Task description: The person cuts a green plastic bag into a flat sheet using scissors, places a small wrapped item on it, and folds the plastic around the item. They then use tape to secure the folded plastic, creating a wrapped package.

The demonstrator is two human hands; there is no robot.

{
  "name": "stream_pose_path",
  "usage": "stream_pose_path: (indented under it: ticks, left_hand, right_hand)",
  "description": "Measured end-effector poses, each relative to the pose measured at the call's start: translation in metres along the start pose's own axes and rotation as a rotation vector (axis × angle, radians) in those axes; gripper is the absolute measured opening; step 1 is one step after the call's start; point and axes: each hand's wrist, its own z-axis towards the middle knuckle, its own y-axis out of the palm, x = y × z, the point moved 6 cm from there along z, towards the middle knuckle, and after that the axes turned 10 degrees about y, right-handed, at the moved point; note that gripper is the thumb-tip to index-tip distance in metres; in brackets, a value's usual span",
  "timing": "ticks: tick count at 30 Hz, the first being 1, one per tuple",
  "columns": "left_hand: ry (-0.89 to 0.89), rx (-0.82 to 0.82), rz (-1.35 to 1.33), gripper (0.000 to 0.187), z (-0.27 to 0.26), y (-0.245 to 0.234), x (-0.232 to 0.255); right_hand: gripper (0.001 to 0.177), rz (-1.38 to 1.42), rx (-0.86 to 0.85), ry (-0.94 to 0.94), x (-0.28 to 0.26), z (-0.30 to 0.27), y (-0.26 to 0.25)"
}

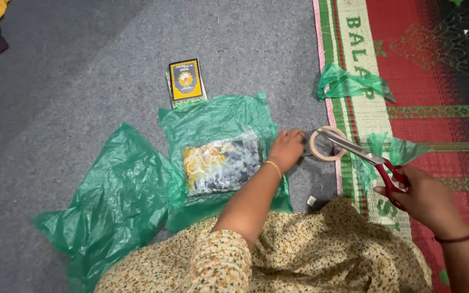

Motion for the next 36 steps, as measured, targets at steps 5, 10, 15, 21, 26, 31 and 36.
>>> stream_pose_path:
  ticks: [5,10,15,21,26,31,36]
  left_hand:
    - [-0.008,-0.098,-0.195,0.022,-0.014,-0.008,-0.001]
    - [-0.141,-0.146,-0.369,0.016,-0.034,-0.02,-0.01]
    - [-0.15,0.013,-0.274,0.012,-0.049,-0.029,-0.015]
    - [-0.146,0.04,-0.198,0.011,-0.05,-0.017,-0.011]
    - [-0.151,0.093,-0.191,0.017,-0.057,-0.021,-0.003]
    - [-0.18,0.166,-0.195,0.013,-0.057,-0.025,0.0]
    - [-0.16,0.157,-0.207,0.01,-0.057,-0.027,0.002]
  right_hand:
    - [0.062,-0.008,0.112,-0.157,-0.002,0.005,-0.003]
    - [0.058,-0.214,0.218,-0.287,-0.015,-0.008,-0.03]
    - [0.058,-0.451,0.257,-0.365,-0.058,-0.018,-0.048]
    - [0.037,-0.579,0.407,-0.588,-0.121,-0.026,-0.061]
    - [0.035,-0.665,0.463,-0.688,-0.166,-0.025,-0.06]
    - [0.032,-0.744,0.413,-0.694,-0.188,-0.024,-0.049]
    - [0.031,-0.788,0.349,-0.632,-0.193,-0.021,-0.046]
